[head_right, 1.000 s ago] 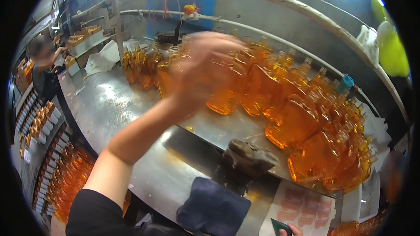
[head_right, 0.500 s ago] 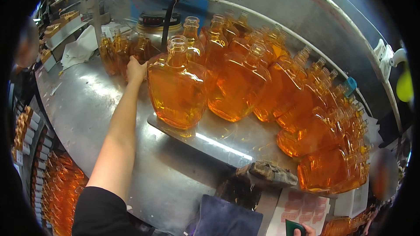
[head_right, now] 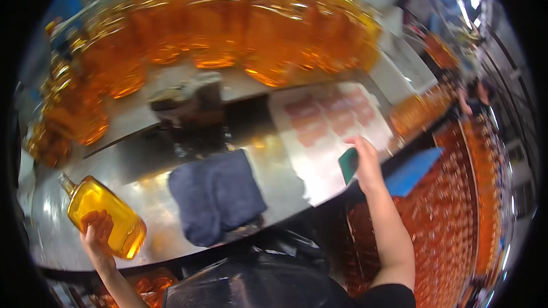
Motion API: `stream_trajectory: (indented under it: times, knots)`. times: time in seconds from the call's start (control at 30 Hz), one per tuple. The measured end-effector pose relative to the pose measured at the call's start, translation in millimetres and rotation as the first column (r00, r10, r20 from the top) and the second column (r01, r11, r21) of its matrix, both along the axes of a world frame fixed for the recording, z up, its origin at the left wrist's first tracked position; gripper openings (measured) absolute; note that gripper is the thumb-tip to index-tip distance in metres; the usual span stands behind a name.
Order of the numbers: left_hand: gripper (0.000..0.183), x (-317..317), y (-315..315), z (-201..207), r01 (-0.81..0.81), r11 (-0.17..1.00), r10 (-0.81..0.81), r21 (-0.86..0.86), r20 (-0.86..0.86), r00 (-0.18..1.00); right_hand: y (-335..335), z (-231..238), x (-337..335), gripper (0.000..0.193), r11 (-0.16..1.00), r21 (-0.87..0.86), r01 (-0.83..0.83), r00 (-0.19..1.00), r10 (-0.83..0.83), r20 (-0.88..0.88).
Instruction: The person applies adhesive labels to amber-colored glass bottles on a metal workbench. They pick up a bottle, place a label on the front, and smooth it down with a green plastic squeegee to remove air bubbles. The person repeats this process for multiple bottles, moving finished units aside.
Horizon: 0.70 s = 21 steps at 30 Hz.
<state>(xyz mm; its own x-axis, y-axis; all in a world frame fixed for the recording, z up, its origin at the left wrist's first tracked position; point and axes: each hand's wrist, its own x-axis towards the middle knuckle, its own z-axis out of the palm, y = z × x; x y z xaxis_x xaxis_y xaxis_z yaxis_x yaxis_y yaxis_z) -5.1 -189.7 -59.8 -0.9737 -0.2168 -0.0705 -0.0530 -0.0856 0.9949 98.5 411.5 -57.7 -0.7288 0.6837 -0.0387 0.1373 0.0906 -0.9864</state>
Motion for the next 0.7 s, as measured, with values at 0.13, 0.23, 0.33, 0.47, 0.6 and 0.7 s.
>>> stream_trajectory:
  times: [0.13, 0.23, 0.33, 0.47, 0.6, 0.7]
  knots:
    - [0.067, 6, 111, 44, 0.214, 0.969, -0.203, 0.128, -0.090, 0.975, 23, -25, 18, 0.026, 0.851, 0.476, -0.221, 0.970, 0.144, 0.194]
    - [0.072, -1, 170, 62, 0.376, 0.920, -0.373, 0.112, -0.054, 0.926, 9, -23, 14, 0.027, 0.767, 0.517, -0.381, 0.891, 0.156, 0.426]
    - [0.063, -7, 210, 57, 0.467, 0.874, -0.467, 0.132, -0.034, 0.884, -9, -28, -9, 0.041, 0.448, 0.721, -0.528, 0.849, 0.289, 0.442]
    - [0.058, -27, 228, 40, 0.473, 0.863, -0.470, 0.177, -0.060, 0.881, -23, -33, -5, 0.041, 0.270, 0.802, -0.533, 0.846, 0.189, 0.498]
    - [0.061, -22, 227, 42, 0.423, 0.896, -0.419, 0.133, -0.059, 0.906, -24, -14, 65, 0.041, 0.208, 0.720, -0.662, 0.749, 0.171, 0.640]
    - [0.057, -23, 229, 43, 0.244, 0.947, -0.307, -0.209, -0.364, 0.879, -30, -2, 96, 0.057, 0.166, 0.720, -0.674, 0.736, 0.233, 0.636]
